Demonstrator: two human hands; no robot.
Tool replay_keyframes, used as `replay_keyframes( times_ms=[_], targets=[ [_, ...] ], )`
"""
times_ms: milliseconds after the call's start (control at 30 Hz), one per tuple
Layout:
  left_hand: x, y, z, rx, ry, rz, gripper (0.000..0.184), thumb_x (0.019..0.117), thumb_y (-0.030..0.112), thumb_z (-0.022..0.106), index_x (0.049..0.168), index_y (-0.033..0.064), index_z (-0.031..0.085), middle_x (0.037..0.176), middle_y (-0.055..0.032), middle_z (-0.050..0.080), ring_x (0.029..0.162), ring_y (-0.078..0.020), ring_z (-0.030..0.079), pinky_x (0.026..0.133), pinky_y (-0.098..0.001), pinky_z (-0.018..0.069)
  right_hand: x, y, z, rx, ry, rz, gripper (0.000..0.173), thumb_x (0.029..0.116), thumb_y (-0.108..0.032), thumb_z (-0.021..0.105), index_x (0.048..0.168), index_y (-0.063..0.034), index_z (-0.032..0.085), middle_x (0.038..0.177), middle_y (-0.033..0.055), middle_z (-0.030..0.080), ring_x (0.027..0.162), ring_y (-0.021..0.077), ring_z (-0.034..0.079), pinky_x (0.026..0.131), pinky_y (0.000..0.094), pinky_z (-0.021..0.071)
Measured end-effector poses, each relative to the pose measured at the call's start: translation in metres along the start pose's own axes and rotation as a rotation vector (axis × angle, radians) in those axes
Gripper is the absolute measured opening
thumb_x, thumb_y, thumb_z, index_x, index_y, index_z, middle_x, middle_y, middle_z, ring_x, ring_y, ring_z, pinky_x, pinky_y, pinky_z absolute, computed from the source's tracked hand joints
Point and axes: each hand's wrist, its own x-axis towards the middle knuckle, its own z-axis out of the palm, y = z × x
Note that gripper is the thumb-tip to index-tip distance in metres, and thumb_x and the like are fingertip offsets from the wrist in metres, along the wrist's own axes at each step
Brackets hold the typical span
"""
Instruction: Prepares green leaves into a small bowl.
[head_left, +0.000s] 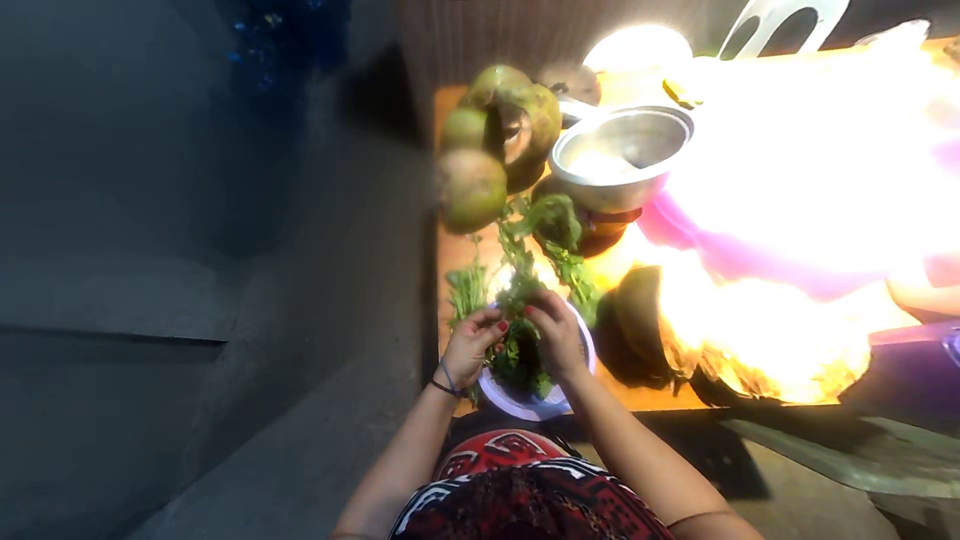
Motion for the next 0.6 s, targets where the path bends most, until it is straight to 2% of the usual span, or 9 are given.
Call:
replay_keyframes(
  times_ms=[67,133,200,267,400,533,600],
  targets=[
    [-0.0003,-0.0008,0.0002,0.029,0.001,0.007,0.017,0.0969,-0.003,0.061,0.108,0.0083,0.069,0.088,-0.0014,0.068,0.067,-0.0063,0.061,0.06,-0.0203,0.0531,0.001,-0.0072,0.001,-0.02,0.013,-0.029,0.021,0.1,-0.013,0.051,0.114,-0.0117,0.067,0.101,-0.0034,0.069,0.09,0.0035,0.065,0.083,0.025,0.056],
    [-0.0001,-0.001,0.0011,0.034,-0.001,0.004,0.017,0.0977,-0.002,0.06,0.108,0.0088,0.069,0.09,-0.001,0.068,0.067,-0.0056,0.061,0.06,-0.0198,0.0528,0.0046,-0.012,0.0033,0.031,0.06,0.032,0.012,0.1009,-0.012,0.059,0.108,-0.0125,0.069,0.095,-0.0053,0.071,0.085,0.0018,0.066,0.079,0.0221,0.0568],
    [0.0003,-0.0002,0.0022,0.014,0.007,-0.007,0.017,0.0996,0.0,0.058,0.108,0.0097,0.068,0.096,-0.0005,0.069,0.071,-0.0057,0.061,0.06,-0.0199,0.0523,0.0067,-0.0119,0.0041,0.09,0.104,0.09,0.007,0.0979,-0.008,0.066,0.102,-0.0123,0.07,0.092,-0.0051,0.071,0.082,0.0026,0.066,0.076,0.0215,0.057],
    [0.0006,0.0011,0.0022,-0.016,0.014,-0.027,0.017,0.1017,0.002,0.056,0.107,0.0118,0.068,0.099,0.0006,0.069,0.073,-0.0056,0.061,0.061,-0.0195,0.0517,0.0063,-0.0087,0.0026,0.12,0.107,0.125,0.008,0.0958,-0.006,0.068,0.099,-0.0129,0.071,0.092,-0.0046,0.072,0.084,0.0045,0.067,0.079,0.0244,0.0582],
    [0.0009,0.0014,0.0016,-0.083,0.016,-0.068,0.019,0.1035,0.002,0.052,0.106,0.0125,0.068,0.098,-0.0015,0.07,0.071,-0.0057,0.061,0.059,-0.0186,0.05,0.0035,-0.0074,0.0038,0.181,0.117,0.203,0.01,0.0981,-0.006,0.065,0.099,-0.0102,0.074,0.092,-0.0021,0.073,0.079,0.0043,0.067,0.071,0.0209,0.0564],
    [0.0065,-0.0008,0.0005,-0.15,0.052,-0.089,0.019,0.1045,0.004,0.049,0.11,0.009,0.066,0.093,-0.0032,0.068,0.067,-0.0065,0.059,0.058,-0.0188,0.0494,0.0049,-0.0079,0.0041,0.267,0.139,0.296,0.014,0.1018,-0.005,0.06,0.103,-0.0058,0.074,0.095,0.0025,0.075,0.083,0.0089,0.07,0.078,0.0255,0.0595],
    [0.0088,-0.001,-0.0006,-0.162,0.065,-0.076,0.019,0.1034,0.001,0.05,0.11,0.008,0.067,0.091,-0.0031,0.067,0.067,-0.0065,0.059,0.057,-0.0185,0.049,0.0061,-0.0069,0.0027,0.264,0.143,0.306,0.014,0.102,-0.006,0.059,0.103,-0.0057,0.073,0.094,0.0021,0.075,0.081,0.0085,0.07,0.076,0.0246,0.0599]
  ],
)
